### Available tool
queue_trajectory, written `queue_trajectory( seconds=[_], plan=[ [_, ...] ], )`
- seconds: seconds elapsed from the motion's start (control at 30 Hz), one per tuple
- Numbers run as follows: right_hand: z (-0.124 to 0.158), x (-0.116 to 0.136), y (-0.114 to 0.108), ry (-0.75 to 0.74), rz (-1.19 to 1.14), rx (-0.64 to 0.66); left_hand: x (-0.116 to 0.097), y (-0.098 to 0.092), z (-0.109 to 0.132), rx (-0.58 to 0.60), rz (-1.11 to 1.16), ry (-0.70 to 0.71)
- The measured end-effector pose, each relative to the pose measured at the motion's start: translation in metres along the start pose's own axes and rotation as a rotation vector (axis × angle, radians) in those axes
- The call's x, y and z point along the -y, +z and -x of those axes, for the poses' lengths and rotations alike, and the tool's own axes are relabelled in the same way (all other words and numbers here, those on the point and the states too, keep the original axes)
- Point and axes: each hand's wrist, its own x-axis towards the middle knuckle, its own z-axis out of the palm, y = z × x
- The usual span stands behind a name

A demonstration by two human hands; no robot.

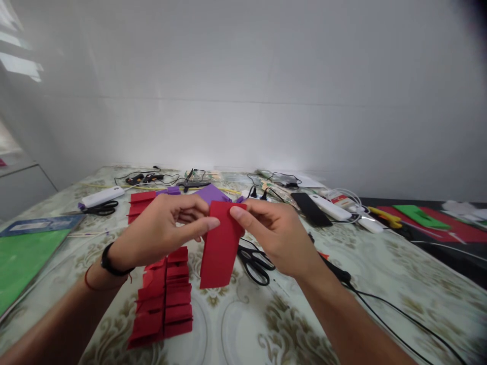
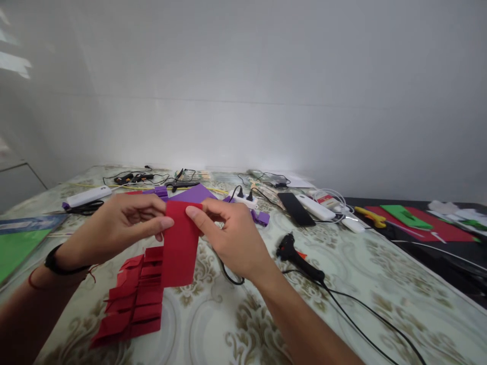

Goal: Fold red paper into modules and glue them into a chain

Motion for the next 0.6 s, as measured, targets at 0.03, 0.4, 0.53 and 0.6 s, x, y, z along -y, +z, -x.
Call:
queue_trajectory(
  seconds=[0.03,0.4,0.53,0.6],
  plan=[
    [0.0001,-0.0003,-0.0002,-0.002,-0.006,-0.029,0.0001,0.0014,-0.0006,0.049,-0.010,-0.011],
    [-0.0016,-0.0043,0.0017,0.066,-0.066,-0.066,0.0049,0.0044,-0.0016,0.114,-0.125,-0.085],
    [-0.0015,-0.0060,0.0029,0.093,-0.012,-0.085,0.0069,0.0041,-0.0026,0.125,-0.126,-0.101],
    [-0.0014,-0.0066,0.0032,0.093,0.012,-0.108,0.0082,0.0046,-0.0033,0.133,-0.115,-0.112]
  ],
)
